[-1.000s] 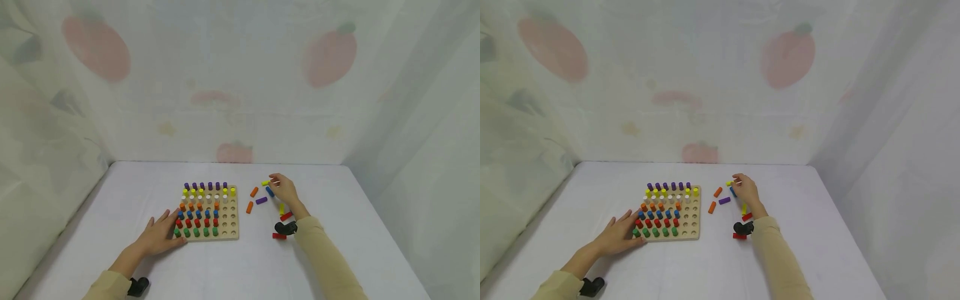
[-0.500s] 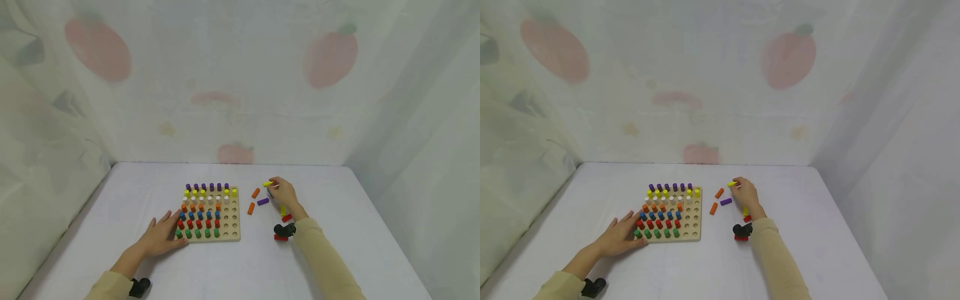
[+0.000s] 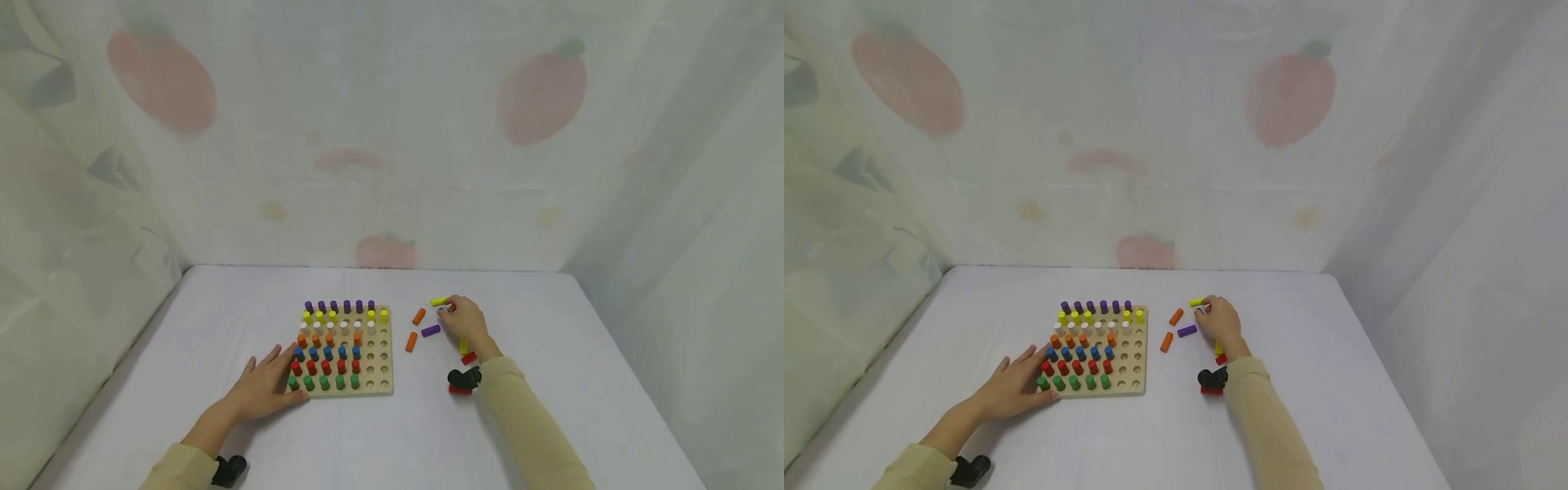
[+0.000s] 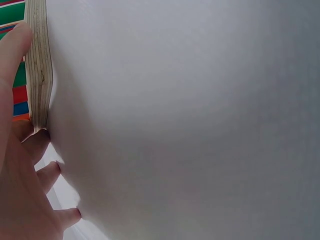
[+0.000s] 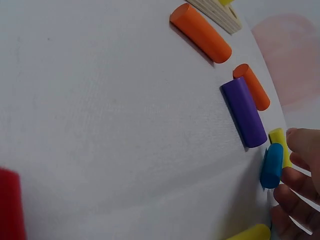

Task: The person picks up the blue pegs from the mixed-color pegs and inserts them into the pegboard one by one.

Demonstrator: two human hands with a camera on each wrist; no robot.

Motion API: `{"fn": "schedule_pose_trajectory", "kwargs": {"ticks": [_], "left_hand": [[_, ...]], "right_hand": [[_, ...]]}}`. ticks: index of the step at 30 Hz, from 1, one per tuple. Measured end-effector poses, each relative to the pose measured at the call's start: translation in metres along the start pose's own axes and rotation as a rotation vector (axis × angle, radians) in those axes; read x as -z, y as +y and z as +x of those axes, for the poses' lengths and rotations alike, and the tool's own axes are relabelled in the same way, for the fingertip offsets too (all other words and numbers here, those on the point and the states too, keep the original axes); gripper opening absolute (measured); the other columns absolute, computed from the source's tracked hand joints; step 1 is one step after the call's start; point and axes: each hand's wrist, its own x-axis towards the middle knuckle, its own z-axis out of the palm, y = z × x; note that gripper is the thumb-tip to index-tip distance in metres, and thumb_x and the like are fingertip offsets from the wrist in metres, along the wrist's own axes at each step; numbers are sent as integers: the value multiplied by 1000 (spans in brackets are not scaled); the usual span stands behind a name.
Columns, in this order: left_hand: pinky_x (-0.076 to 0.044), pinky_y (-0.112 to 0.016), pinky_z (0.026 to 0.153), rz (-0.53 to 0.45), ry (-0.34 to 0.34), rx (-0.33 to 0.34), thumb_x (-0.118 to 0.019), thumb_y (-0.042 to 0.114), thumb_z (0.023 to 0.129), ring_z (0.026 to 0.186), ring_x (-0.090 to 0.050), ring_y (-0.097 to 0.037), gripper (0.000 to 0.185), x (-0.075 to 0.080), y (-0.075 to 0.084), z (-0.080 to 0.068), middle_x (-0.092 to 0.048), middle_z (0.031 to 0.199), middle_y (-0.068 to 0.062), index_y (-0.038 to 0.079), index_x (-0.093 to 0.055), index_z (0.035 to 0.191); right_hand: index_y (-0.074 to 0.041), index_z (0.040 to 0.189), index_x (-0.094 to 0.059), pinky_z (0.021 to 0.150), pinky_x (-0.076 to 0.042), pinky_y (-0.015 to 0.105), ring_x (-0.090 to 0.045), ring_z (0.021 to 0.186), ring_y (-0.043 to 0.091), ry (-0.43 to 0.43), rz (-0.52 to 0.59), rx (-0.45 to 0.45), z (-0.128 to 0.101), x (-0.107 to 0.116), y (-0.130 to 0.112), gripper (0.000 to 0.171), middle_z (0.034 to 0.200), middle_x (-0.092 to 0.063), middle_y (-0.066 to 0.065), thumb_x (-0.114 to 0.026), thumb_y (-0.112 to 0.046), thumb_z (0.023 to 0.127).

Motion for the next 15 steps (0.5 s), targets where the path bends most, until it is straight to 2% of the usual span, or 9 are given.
{"fn": "schedule_pose_trajectory", "kwargs": {"ticks": [7,15], "left_hand": [[-10,-71,100,9,-10,1,-57,72,70,135,-24,-42,105,0,2,1,-36,144,-17,7,-26,146],[-9,-71,101,6,-15,7,-58,72,70,135,-23,-42,105,1,2,0,-36,145,-16,6,-26,145]], "right_hand": [[-4,108,-64,67,-47,32,-52,73,17,-41,-22,-9,0,-2,3,32,85,-61,5,-63,-26,85],[-4,105,-65,67,-47,33,-52,74,18,-24,-37,-4,-2,-3,3,28,85,-58,6,-64,-23,84]]}}
